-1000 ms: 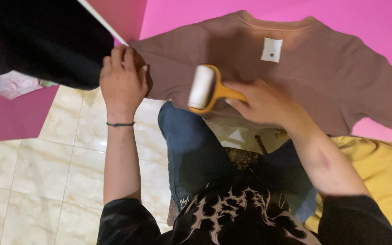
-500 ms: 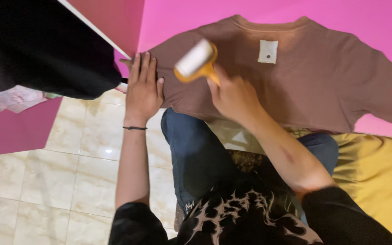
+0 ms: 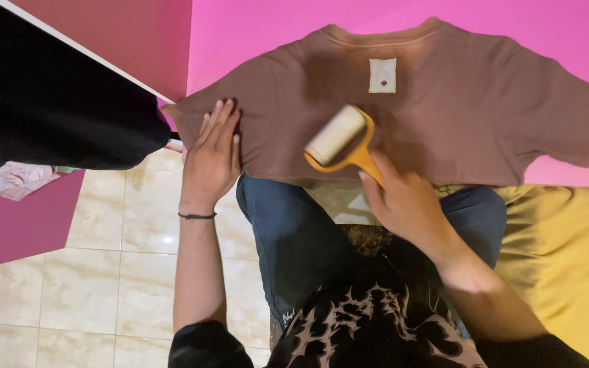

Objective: The person uses a lint roller to clean a brown t-shirt laid on a pink surface. They roll the tool over the front and back of the shirt, then flip it to continue cleaning the other side.

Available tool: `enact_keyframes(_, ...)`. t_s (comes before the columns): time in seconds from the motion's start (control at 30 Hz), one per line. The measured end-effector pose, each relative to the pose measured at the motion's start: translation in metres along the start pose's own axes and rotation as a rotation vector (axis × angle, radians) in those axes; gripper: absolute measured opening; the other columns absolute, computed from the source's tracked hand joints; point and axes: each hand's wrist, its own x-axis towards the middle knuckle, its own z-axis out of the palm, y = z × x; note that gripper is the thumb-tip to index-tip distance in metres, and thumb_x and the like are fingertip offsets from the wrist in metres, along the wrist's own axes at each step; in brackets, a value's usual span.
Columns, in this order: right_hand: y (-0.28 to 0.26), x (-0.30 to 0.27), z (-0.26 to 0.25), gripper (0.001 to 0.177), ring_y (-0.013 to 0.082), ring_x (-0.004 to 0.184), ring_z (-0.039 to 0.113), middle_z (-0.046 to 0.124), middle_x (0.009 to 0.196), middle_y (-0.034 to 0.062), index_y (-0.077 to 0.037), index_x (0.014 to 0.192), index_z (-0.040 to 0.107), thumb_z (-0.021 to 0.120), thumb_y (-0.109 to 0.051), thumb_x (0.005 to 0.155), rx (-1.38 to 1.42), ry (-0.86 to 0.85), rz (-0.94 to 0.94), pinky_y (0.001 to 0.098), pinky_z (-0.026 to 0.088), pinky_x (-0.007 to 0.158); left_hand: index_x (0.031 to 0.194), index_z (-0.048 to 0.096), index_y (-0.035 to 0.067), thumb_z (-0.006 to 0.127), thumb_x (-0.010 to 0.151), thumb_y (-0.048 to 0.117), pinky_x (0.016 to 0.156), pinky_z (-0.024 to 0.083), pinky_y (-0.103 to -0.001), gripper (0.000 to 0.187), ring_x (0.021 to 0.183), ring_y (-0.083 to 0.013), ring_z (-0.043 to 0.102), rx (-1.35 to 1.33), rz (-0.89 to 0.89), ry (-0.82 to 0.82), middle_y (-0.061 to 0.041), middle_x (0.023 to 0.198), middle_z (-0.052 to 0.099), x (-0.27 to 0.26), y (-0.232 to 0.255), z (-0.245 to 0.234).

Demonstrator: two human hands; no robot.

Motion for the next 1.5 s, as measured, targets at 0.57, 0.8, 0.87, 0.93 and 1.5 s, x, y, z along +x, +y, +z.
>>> enact_keyframes(0.57,-0.015,0.15,0.034,0.032,0.0454,0.071,0.069,0.072,0.077,0.0168,-0.013,0.127,0.058,0.055,-0.033,0.102,-0.021,-0.055,-0.149,0.0586,0.053,0.063,0.147,0.053,0.002,0.062,0.099,0.038,0.125,0.013,-0.062,0.06,0.154,-0.0411,0.027,0.185,-0.103,-0.01,-0.012,0.161,0.046,0.019,-0.007,0.015)
enact_keyframes(0.8,0.038,0.031,-0.035,0.034,0.0435,0.069,0.069,0.072,0.076,0.0179,-0.017,0.131,0.063,0.059,-0.03,0.1,-0.039,0.015,-0.078,0.0549,0.056,0.062,0.141,0.061,0.003,0.069,0.097,0.04,0.126,0.017,-0.061,0.058,0.153,-0.0402,0.033,0.15,-0.102,0.042,-0.013,0.156,0.052,0.016,-0.007,0.017)
enact_keyframes(0.87,0.04,0.003,-0.042,0.035,0.0433,0.065,0.069,0.069,0.068,0.0187,-0.016,0.13,0.062,0.059,-0.032,0.099,-0.053,0.021,0.032,0.0541,0.057,0.062,0.139,0.062,0.004,0.071,0.095,0.041,0.126,0.018,-0.061,0.059,0.154,-0.0389,0.034,0.143,-0.109,0.058,-0.012,0.157,0.053,0.016,-0.008,0.018)
enact_keyframes(0.93,0.039,-0.007,-0.042,0.035,0.0437,0.063,0.069,0.068,0.065,0.0189,-0.014,0.128,0.062,0.059,-0.033,0.099,-0.077,0.033,0.076,0.0544,0.056,0.06,0.138,0.063,0.005,0.072,0.093,0.042,0.126,0.019,-0.06,0.06,0.153,-0.0381,0.035,0.141,-0.119,0.067,-0.011,0.157,0.053,0.018,-0.007,0.021)
enact_keyframes(1.5,0.026,0.099,0.003,0.032,0.0478,0.07,0.068,0.07,0.075,0.0229,-0.011,0.13,0.059,0.057,-0.032,0.105,-0.042,0.127,-0.061,0.0597,0.053,0.063,0.14,0.064,0.006,0.075,0.09,0.044,0.126,0.022,-0.058,0.064,0.15,-0.0366,0.04,0.175,-0.119,0.056,-0.01,0.156,0.054,0.018,-0.007,0.016)
